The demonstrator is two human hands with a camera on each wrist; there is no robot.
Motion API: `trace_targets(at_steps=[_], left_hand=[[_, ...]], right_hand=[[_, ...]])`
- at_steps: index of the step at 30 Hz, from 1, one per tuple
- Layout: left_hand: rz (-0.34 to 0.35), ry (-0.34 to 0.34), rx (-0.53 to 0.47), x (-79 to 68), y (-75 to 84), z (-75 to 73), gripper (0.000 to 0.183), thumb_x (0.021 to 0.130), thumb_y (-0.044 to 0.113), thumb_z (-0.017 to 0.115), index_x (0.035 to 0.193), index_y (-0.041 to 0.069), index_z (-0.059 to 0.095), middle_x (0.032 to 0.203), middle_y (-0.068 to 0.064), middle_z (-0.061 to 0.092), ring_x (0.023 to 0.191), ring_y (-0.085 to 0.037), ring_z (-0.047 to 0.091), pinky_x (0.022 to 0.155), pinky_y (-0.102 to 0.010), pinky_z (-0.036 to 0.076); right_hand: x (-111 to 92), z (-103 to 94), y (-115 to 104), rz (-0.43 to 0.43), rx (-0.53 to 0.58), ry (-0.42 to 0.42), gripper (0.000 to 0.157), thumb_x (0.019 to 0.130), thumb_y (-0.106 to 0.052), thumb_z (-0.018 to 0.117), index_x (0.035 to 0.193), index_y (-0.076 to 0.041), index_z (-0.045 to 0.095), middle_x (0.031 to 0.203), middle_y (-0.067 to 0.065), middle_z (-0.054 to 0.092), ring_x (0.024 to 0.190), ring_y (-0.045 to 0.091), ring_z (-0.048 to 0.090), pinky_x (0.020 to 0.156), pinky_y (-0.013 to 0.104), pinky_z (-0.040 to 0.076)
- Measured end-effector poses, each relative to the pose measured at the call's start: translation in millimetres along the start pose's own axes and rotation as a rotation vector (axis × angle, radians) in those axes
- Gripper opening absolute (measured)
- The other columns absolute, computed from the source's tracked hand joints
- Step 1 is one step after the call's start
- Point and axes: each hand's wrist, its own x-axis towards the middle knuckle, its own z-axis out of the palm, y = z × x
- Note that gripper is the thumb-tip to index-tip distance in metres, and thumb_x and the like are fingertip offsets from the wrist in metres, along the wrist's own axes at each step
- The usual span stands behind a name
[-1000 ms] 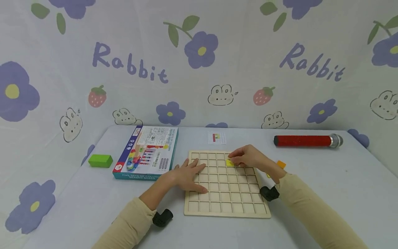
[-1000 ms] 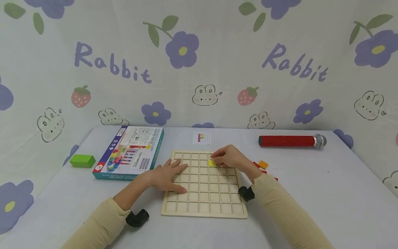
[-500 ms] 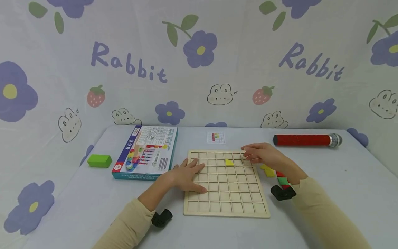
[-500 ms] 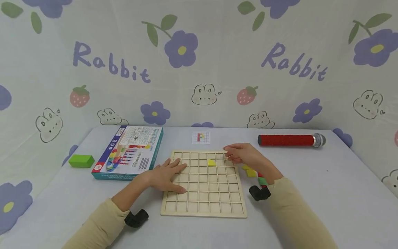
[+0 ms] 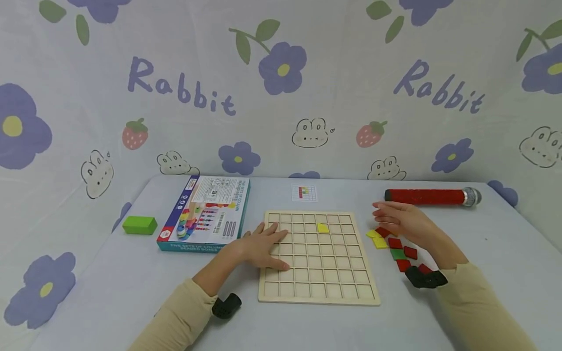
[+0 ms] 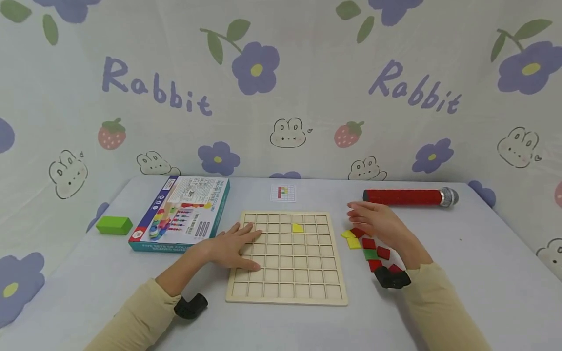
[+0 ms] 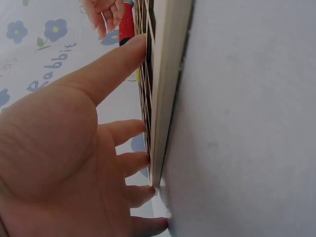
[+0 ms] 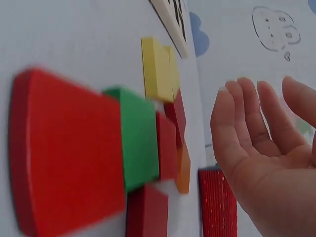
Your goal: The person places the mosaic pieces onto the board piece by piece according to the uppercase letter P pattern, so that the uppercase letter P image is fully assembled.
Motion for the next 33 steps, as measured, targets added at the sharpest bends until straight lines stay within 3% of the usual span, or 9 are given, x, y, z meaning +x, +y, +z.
trace_targets(at_steps=[5, 9, 12, 17, 25, 33], left_hand=[[0.001, -0.003, -0.002, -0.3, -0.5, -0.3, 0.084, 0.087, 0.051, 0.063, 0.153, 0.015, 0.024, 0.158, -0.013, 0.01, 0.142, -0.039, 0.002, 0.108, -0.062, 0.012], [0.001, -0.005, -0.002, -0.2, -1.7, 0.4, 0.084, 0.087, 0.051, 0.063, 0.153, 0.015, 0.024, 0.158, -0.013, 0.01, 0.142, -0.039, 0.001, 0.108, -0.062, 0.011], [0.003, -0.007, -0.005, -0.3, -2.8, 1.2, 0.084, 0.087, 0.051, 0.063, 0.153, 0.015, 0.024, 0.158, -0.013, 0.01, 0.142, -0.038, 0.001, 0.108, -0.061, 0.011], [0.01, -0.015, 0.001, 0.0, -5.0, 1.6, 0.084, 0.088, 0.052, 0.062, 0.153, 0.016, 0.023, 0.158, -0.012, 0.008, 0.143, -0.037, 0.0, 0.108, -0.061, 0.011], [0.017, -0.02, -0.011, 0.3, -5.7, -0.2, 0.084, 0.088, 0.051, 0.062, 0.153, 0.017, 0.022, 0.158, -0.011, 0.008, 0.143, -0.035, -0.001, 0.108, -0.061, 0.009], [0.011, -0.015, -0.008, -0.4, -6.2, 0.2, 0.084, 0.088, 0.051, 0.062, 0.153, 0.017, 0.022, 0.158, -0.011, 0.008, 0.143, -0.034, -0.001, 0.108, -0.061, 0.009]], right_hand=[[-5.6, -14.6, 7.8, -0.012, -0.007, 0.036, 0.067, 0.101, -0.038, 0.045, 0.15, 0.002, 0.022, 0.143, 0.03, 0.033, 0.127, 0.034, 0.042, 0.095, 0.025, 0.042], [-8.6, -21.3, 13.7, -0.012, 0.002, 0.063, 0.064, 0.102, -0.035, 0.044, 0.15, 0.001, 0.022, 0.146, 0.029, 0.03, 0.121, 0.02, 0.047, 0.096, 0.025, 0.041], [-10.4, -24.3, 17.8, -0.006, 0.005, 0.078, 0.062, 0.102, -0.032, 0.046, 0.149, 0.001, 0.024, 0.147, 0.028, 0.03, 0.121, 0.019, 0.048, 0.095, 0.025, 0.041], [-12.5, -27.5, 25.1, 0.004, -0.093, 0.117, 0.063, 0.099, -0.032, 0.051, 0.149, -0.001, 0.028, 0.145, 0.025, 0.034, 0.125, 0.03, 0.044, 0.095, 0.027, 0.043], [-10.2, -26.6, 35.3, 0.003, -0.293, 0.139, 0.055, 0.095, -0.02, 0.06, 0.142, 0.001, 0.04, 0.133, 0.028, 0.047, 0.121, 0.043, 0.042, 0.099, 0.058, 0.035], [-5.2, -22.2, 36.3, -0.016, -0.473, 0.136, 0.052, 0.088, -0.014, 0.069, 0.134, 0.001, 0.05, 0.122, 0.025, 0.055, 0.11, 0.039, 0.052, 0.09, 0.049, 0.047]])
